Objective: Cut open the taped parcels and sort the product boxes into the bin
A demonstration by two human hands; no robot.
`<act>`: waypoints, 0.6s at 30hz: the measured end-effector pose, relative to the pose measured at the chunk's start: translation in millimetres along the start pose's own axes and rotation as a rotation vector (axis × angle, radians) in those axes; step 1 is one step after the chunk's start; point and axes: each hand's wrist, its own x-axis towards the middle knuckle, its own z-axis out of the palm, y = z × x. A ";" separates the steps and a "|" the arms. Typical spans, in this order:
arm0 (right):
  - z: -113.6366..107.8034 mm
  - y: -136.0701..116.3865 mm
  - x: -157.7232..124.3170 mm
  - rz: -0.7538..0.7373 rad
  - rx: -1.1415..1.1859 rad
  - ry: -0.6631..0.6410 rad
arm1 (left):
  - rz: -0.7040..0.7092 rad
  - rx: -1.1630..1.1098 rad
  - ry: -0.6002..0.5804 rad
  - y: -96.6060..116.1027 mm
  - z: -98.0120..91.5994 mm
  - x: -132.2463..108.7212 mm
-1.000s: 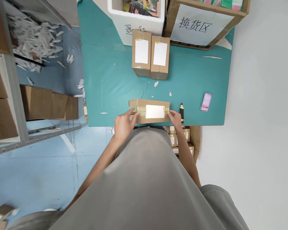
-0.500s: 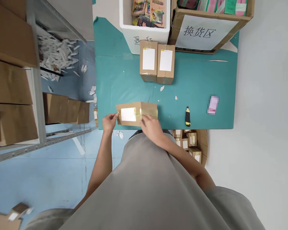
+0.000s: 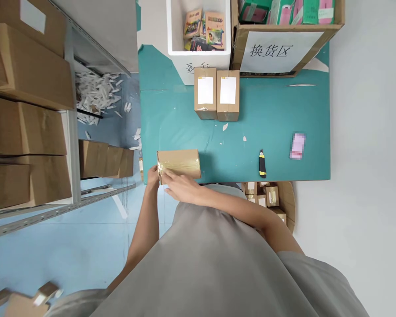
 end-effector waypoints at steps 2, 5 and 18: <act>-5.0 20.6 -27.3 0.047 0.143 0.063 | -0.052 -0.008 0.018 0.3 5.2 -0.9; -11.0 56.2 -70.5 0.152 0.333 0.200 | -0.082 -0.040 0.001 3.0 13.3 -10.4; -14.2 191.3 -139.2 0.633 0.509 0.559 | 0.143 0.093 -0.267 61.4 67.5 -60.2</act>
